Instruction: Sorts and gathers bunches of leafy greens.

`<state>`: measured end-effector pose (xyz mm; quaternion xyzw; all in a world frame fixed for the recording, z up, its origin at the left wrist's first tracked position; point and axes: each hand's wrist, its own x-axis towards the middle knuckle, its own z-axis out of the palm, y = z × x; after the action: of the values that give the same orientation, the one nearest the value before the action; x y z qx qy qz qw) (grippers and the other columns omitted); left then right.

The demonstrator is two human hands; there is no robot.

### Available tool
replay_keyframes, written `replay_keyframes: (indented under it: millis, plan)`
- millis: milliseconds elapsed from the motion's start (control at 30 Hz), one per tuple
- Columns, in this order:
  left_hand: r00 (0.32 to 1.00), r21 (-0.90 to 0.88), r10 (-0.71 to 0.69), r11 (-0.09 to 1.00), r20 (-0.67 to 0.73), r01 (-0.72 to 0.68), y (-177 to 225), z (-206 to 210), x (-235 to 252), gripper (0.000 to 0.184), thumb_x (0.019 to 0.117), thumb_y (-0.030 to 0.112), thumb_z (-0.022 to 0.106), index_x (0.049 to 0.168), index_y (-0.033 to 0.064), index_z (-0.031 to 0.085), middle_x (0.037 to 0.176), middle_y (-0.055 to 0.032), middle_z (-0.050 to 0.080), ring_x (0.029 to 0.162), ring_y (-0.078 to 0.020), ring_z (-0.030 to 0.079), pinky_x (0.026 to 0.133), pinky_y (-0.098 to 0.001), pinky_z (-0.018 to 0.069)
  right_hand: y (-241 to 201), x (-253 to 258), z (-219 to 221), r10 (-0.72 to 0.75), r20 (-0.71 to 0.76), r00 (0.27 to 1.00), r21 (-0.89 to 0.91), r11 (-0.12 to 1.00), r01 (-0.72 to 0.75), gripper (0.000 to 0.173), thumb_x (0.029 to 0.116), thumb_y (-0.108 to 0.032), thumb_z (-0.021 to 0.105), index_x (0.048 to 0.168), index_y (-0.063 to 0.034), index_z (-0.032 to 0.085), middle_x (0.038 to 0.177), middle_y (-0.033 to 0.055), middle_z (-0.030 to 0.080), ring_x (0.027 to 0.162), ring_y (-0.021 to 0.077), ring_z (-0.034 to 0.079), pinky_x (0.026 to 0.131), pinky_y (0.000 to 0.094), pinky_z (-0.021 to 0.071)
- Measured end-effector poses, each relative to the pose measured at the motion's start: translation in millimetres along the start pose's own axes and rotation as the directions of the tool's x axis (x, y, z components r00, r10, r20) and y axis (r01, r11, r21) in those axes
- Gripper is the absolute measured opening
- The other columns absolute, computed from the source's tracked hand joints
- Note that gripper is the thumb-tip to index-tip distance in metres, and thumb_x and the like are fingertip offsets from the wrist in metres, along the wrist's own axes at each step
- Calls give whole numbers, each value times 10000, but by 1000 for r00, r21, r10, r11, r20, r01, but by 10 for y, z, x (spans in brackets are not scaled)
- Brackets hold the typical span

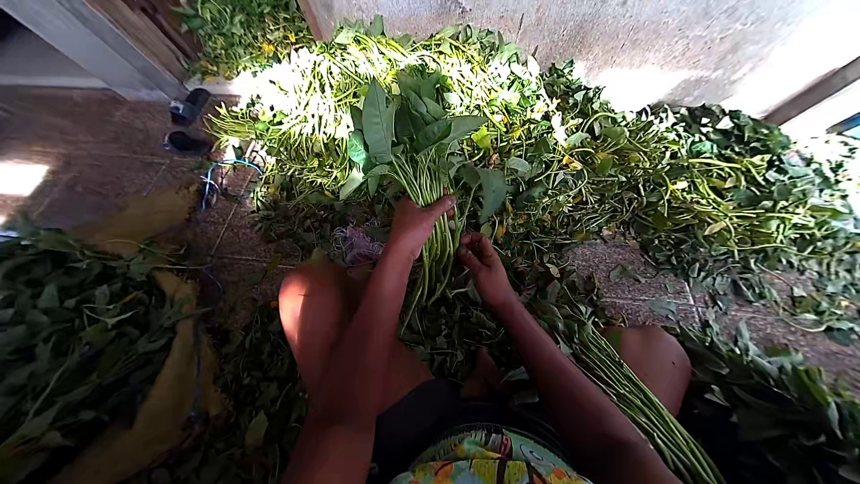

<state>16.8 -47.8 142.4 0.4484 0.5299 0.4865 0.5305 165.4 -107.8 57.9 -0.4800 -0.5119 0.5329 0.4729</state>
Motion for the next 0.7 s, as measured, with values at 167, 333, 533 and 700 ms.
replay_keyframes:
  millis: [167, 333, 533, 700]
  plan:
    - [999, -117, -49, 992, -12, 48, 15, -100, 37, 138, 950, 32, 700, 1081, 22, 657, 884, -40, 706, 781, -110, 680, 764, -264, 590, -112, -16, -89, -11, 106, 994, 67, 998, 4, 345, 1043, -115, 506, 1376, -28, 527, 1107, 74, 680, 954, 127, 689, 874, 322, 587]
    - [999, -134, -50, 990, -11, 48, 21, -158, 18, 133, 969, 26, 670, 1101, 15, 672, 904, -41, 717, 780, -109, 687, 748, -257, 592, -258, 22, -29, 15, -207, 978, -20, 1000, -20, 251, 1062, -104, 524, 1269, 21, 594, 1050, 84, 675, 900, 102, 656, 839, 310, 558]
    - [998, -108, -59, 992, 8, 60, 5, -150, -16, 124, 964, 19, 677, 1087, 8, 683, 901, -58, 717, 769, -119, 691, 740, -261, 599, -395, 184, -200, 82, -379, 922, -22, 995, -97, 290, 1096, -251, 502, 1296, -44, 540, 1015, 89, 640, 718, 146, 658, 646, 339, 592]
    - [993, -77, -103, 991, 63, 108, -40, -15, -46, 175, 943, 47, 715, 1116, 23, 708, 927, -46, 724, 832, -105, 686, 793, -267, 580, -447, 54, 108, -21, -73, 997, -185, 983, 7, 212, 1072, -164, 537, 1221, -20, 578, 866, 87, 606, 586, 125, 557, 567, 305, 525]
